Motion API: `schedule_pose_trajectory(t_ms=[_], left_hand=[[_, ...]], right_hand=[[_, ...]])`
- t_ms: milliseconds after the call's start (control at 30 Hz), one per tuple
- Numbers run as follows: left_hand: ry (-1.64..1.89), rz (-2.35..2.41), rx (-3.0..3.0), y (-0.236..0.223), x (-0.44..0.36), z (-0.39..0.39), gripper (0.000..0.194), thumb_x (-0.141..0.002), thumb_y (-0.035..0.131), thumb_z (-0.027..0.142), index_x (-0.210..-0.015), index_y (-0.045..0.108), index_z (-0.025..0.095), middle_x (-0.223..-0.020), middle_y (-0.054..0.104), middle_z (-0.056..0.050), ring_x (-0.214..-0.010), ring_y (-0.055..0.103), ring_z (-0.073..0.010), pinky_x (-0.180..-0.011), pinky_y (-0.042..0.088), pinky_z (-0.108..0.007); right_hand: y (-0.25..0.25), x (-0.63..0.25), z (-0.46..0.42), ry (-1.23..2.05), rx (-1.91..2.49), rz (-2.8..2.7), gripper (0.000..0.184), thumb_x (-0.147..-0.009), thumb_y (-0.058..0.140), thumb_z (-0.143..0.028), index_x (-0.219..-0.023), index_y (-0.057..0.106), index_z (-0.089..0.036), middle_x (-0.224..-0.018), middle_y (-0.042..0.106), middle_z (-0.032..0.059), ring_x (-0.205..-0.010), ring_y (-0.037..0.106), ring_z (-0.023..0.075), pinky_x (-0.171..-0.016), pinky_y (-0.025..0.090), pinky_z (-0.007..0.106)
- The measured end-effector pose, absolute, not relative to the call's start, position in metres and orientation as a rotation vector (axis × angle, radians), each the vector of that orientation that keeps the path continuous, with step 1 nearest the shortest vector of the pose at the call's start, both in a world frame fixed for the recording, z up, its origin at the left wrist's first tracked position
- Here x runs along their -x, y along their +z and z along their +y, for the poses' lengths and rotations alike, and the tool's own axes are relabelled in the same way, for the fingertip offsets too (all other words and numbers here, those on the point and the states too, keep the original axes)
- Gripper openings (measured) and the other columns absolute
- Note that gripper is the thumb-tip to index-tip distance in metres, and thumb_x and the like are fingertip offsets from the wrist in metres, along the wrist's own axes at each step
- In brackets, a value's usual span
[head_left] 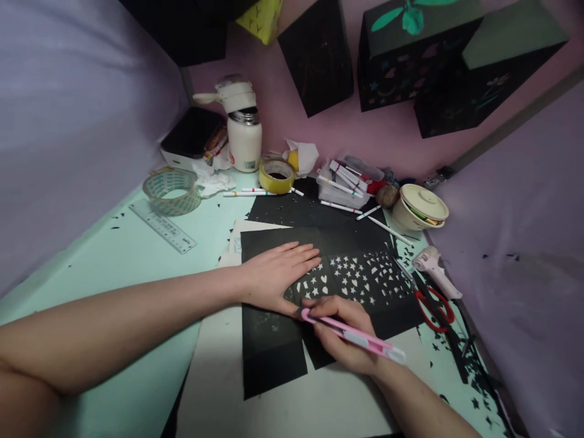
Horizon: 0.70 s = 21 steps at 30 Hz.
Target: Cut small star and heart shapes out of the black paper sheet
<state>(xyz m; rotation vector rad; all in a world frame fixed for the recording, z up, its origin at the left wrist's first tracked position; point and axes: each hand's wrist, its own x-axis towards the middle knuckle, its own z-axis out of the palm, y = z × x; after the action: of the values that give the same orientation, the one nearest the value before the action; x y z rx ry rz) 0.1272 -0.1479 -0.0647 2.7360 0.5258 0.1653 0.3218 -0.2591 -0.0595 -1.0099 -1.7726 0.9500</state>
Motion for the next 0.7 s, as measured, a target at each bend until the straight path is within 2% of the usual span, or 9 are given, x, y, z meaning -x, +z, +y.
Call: schedule_pose_trajectory(t_ms=[100, 333, 500, 700], left_hand=[[0.174, 0.527, -2.737, -0.065, -0.127, -0.148, 0.098, -0.076, 0.051, 0.072, -0.148, 0.025, 0.010, -0.156, 0.020, -0.015, -0.145, 0.015, -0.0269, -0.118, 0.007, -0.040], [0.176, 0.513, -2.745, -0.066, -0.127, -0.146, 0.103, -0.072, 0.052, 0.076, -0.148, 0.025, 0.012, -0.156, 0.020, -0.015, -0.145, 0.015, -0.0277, -0.118, 0.006, -0.041], [0.161, 0.477, -2.753, -0.064, -0.126, -0.145, 0.103, -0.071, 0.054, 0.075, -0.148, 0.025, 0.012, -0.155, 0.022, -0.016, -0.145, 0.015, -0.0283, -0.118, 0.007, -0.042], [0.163, 0.458, -2.750, -0.064, -0.126, -0.144, 0.104, -0.070, 0.055, 0.075, -0.147, 0.025, 0.012, -0.155, 0.021, -0.017, -0.145, 0.016, -0.0293, -0.117, 0.008, -0.043]], right_hand=[[-0.061, -0.323, -0.261, 0.924, 1.039, -1.669, 0.013, -0.082, 0.059, -0.012, -0.089, 0.061, -0.022, -0.066, 0.063, -0.0011, -0.058, 0.062, 0.0150, -0.056, 0.050, 0.028], [-0.066, -0.329, -0.264, 0.744, 1.191, -1.625, 0.011, -0.082, 0.060, -0.012, -0.087, 0.062, -0.022, -0.068, 0.062, -0.0011, -0.058, 0.057, 0.0132, -0.055, 0.045, 0.026], [-0.066, -0.332, -0.257, 0.731, 1.377, -1.433, 0.006, -0.083, 0.063, -0.020, -0.088, 0.064, -0.020, -0.069, 0.061, -0.0006, -0.056, 0.054, 0.0118, -0.051, 0.043, 0.024], [-0.068, -0.340, -0.252, 0.806, 1.453, -1.167, 0.012, -0.083, 0.066, -0.030, -0.088, 0.064, -0.019, -0.067, 0.061, -0.0013, -0.057, 0.055, 0.0119, -0.053, 0.043, 0.023]])
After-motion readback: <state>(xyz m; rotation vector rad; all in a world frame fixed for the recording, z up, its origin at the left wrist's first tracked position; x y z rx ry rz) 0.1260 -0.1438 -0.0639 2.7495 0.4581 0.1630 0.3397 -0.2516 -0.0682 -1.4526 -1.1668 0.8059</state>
